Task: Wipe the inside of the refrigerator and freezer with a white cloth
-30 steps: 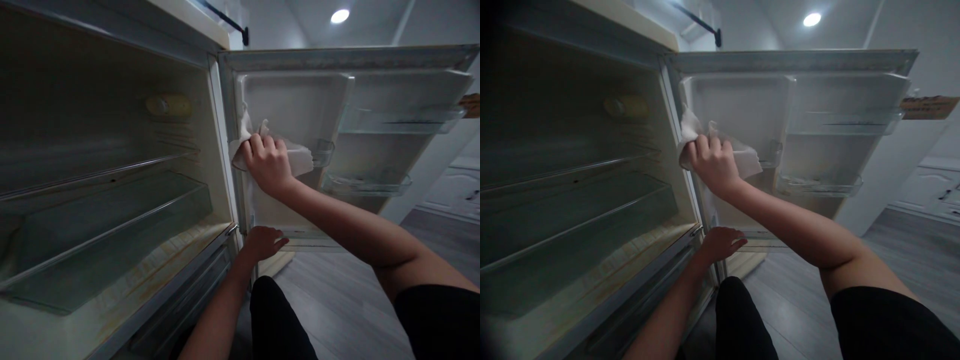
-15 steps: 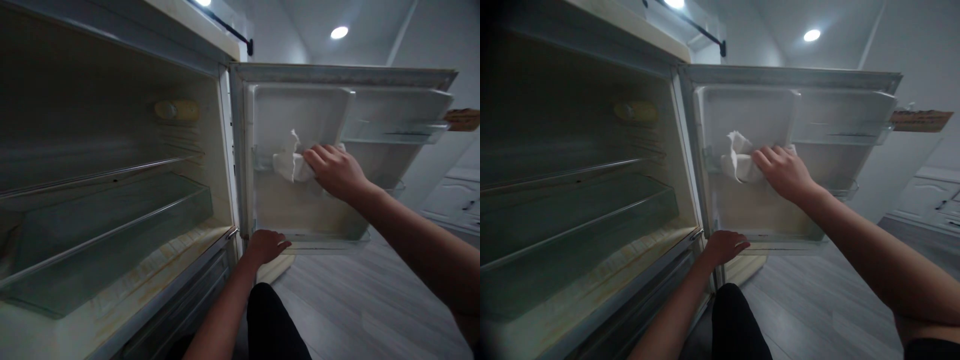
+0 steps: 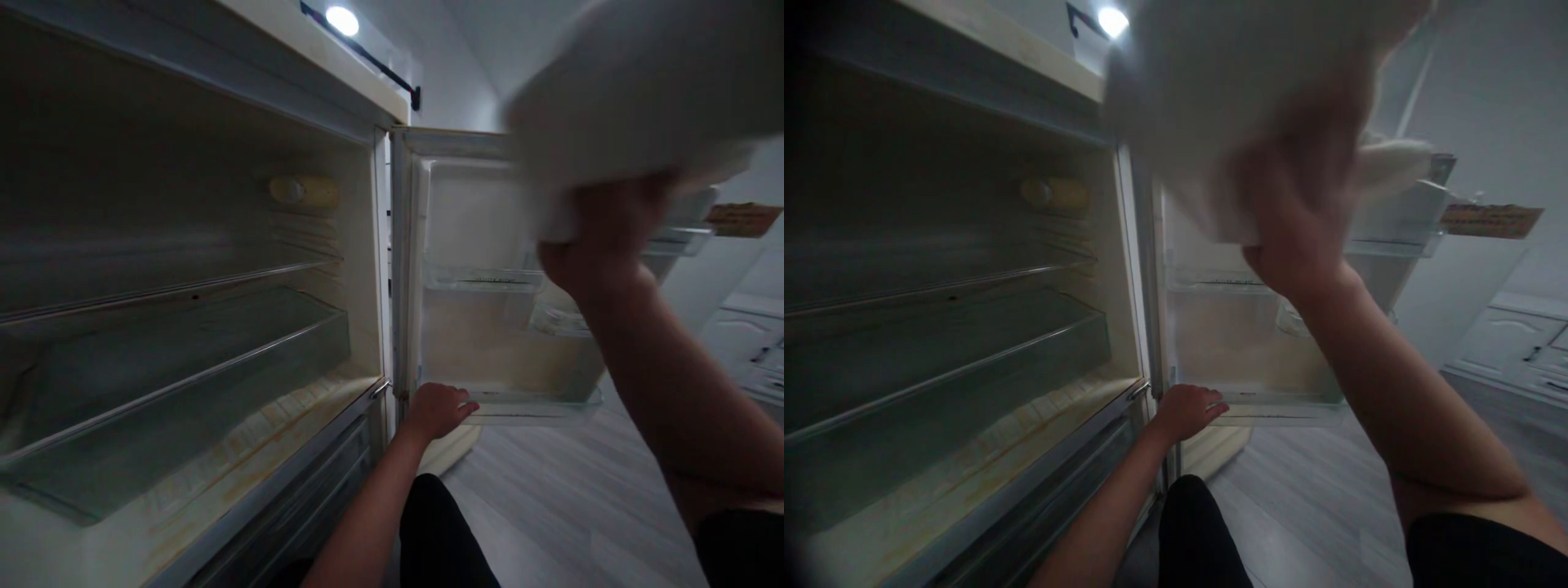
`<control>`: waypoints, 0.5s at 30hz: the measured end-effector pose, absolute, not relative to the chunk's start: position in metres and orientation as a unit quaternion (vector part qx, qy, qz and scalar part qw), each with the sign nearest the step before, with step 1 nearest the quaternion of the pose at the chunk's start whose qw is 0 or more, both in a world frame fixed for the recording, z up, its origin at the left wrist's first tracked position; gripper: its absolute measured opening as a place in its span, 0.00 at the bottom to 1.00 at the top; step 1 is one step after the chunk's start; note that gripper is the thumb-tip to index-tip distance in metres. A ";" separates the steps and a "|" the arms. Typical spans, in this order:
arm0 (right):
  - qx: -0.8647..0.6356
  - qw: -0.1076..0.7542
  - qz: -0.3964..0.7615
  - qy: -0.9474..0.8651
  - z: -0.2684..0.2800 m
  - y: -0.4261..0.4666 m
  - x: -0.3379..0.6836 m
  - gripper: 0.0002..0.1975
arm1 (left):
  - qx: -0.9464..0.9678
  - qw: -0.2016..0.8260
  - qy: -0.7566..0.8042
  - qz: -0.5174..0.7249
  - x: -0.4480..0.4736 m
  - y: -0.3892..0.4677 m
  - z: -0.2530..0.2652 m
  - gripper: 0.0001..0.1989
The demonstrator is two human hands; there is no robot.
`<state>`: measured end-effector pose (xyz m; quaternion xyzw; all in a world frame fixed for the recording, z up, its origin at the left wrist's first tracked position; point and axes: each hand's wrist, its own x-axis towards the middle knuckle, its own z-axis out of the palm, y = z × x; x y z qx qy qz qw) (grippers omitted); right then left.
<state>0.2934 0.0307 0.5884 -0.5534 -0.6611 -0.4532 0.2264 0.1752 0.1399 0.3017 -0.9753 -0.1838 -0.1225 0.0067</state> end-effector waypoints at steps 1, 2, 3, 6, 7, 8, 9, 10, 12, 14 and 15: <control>-0.548 0.166 -0.461 -0.678 0.593 0.041 0.291 0.30 | -0.975 0.006 -0.183 -0.122 0.175 0.140 0.302 0.27; -0.546 0.119 -0.459 -0.691 0.596 0.054 0.291 0.33 | -0.976 0.006 -0.183 -0.120 0.174 0.140 0.303 0.27; -0.548 0.077 -0.440 -0.707 0.598 0.068 0.294 0.35 | -0.976 0.006 -0.182 -0.119 0.174 0.140 0.303 0.27; -0.578 -0.024 -0.378 -0.723 0.599 0.107 0.310 0.36 | -0.976 0.006 -0.181 -0.121 0.172 0.140 0.303 0.27; -0.588 -0.030 -0.371 -0.718 0.600 0.115 0.314 0.36 | -0.976 0.006 -0.180 -0.124 0.171 0.140 0.302 0.26; -0.595 -0.027 -0.374 -0.711 0.600 0.120 0.318 0.35 | -0.976 0.006 -0.178 -0.127 0.171 0.140 0.302 0.26; -0.597 -0.018 -0.382 -0.705 0.601 0.121 0.319 0.33 | -0.976 0.005 -0.176 -0.131 0.170 0.141 0.302 0.26; -0.589 -0.013 -0.393 -0.706 0.602 0.120 0.319 0.31 | -0.976 0.005 -0.174 -0.133 0.170 0.141 0.302 0.26; -0.571 -0.011 -0.421 -0.704 0.604 0.110 0.317 0.25 | -0.976 0.003 -0.171 -0.134 0.168 0.141 0.303 0.26; -0.584 -0.008 -0.446 -0.678 0.605 0.097 0.315 0.24 | -0.976 0.003 -0.172 -0.132 0.167 0.141 0.304 0.26; -0.608 -0.005 -0.451 -0.653 0.605 0.091 0.315 0.25 | -0.976 0.003 -0.173 -0.130 0.167 0.141 0.304 0.26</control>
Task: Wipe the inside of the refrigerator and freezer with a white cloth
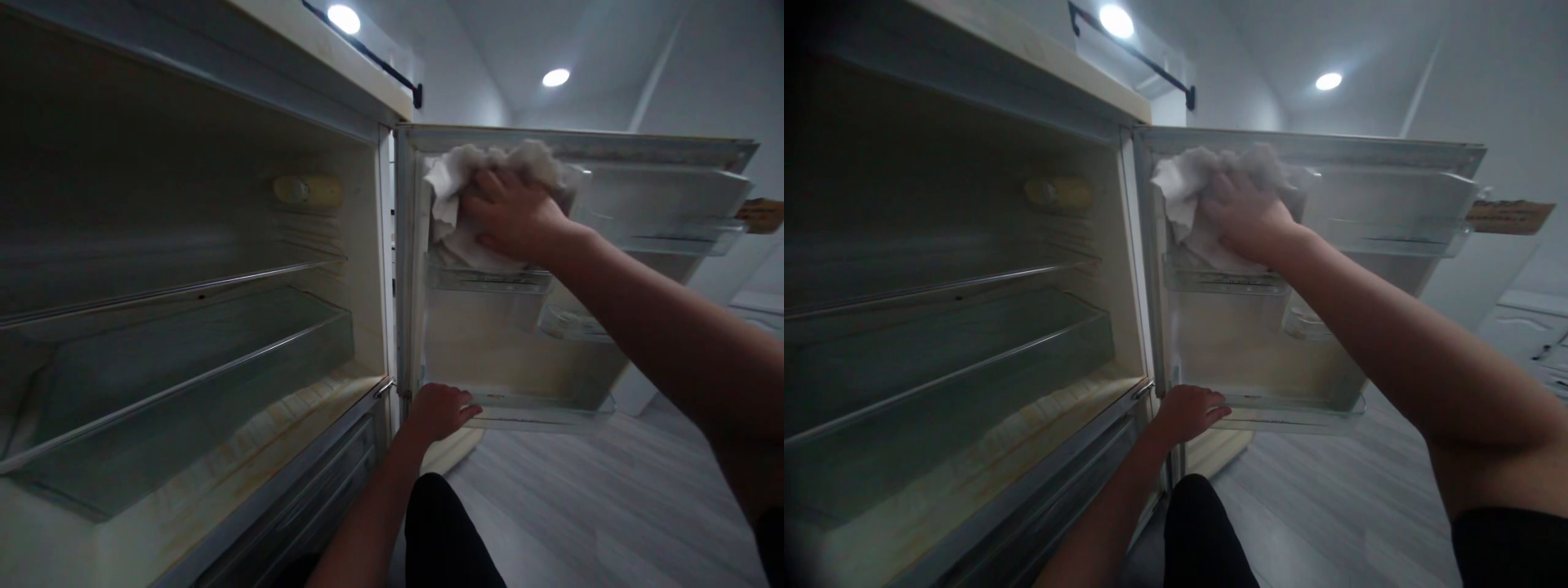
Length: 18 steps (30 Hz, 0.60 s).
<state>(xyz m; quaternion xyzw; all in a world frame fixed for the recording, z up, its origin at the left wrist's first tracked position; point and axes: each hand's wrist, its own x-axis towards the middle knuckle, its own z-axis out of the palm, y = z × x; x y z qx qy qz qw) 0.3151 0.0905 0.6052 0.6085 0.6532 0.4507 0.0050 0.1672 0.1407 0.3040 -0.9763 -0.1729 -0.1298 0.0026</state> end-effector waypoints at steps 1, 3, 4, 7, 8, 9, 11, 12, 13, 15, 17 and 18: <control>0.639 -0.003 0.451 0.624 0.605 0.085 0.316 0.25 | -0.976 0.003 -0.174 -0.129 0.167 0.141 0.304 0.26; 0.685 -0.024 0.441 0.580 0.604 0.080 0.322 0.24 | -0.976 0.000 -0.172 -0.130 0.167 0.141 0.304 0.26; 0.695 -0.032 0.433 0.573 0.603 0.079 0.325 0.23 | -0.976 -0.002 -0.170 -0.132 0.167 0.141 0.303 0.26; 0.693 -0.048 0.407 0.594 0.598 0.084 0.334 0.20 | -0.977 -0.007 -0.165 -0.137 0.167 0.142 0.301 0.25; 0.690 -0.056 0.397 0.603 0.596 0.087 0.336 0.20 | -0.977 -0.007 -0.164 -0.138 0.166 0.143 0.301 0.25; 0.688 -0.065 0.389 0.609 0.594 0.089 0.337 0.20 | -0.977 -0.007 -0.164 -0.138 0.166 0.143 0.300 0.26; 0.684 -0.079 0.381 0.617 0.592 0.093 0.337 0.19 | -0.977 -0.009 -0.167 -0.134 0.166 0.143 0.300 0.26; 0.681 -0.083 0.381 0.619 0.591 0.094 0.336 0.19 | -0.977 -0.011 -0.167 -0.131 0.166 0.143 0.300 0.27; 0.679 -0.085 0.381 0.622 0.590 0.095 0.336 0.19 | -0.977 -0.012 -0.168 -0.128 0.166 0.143 0.301 0.27; 0.671 -0.091 0.385 0.627 0.590 0.096 0.334 0.19 | -0.977 -0.014 -0.172 -0.125 0.166 0.143 0.301 0.27; 0.664 -0.095 0.390 0.631 0.589 0.096 0.333 0.20 | -0.976 -0.016 -0.176 -0.128 0.166 0.143 0.301 0.27; 0.665 -0.095 0.390 0.630 0.589 0.096 0.333 0.20 | -0.976 -0.015 -0.176 -0.129 0.166 0.143 0.301 0.27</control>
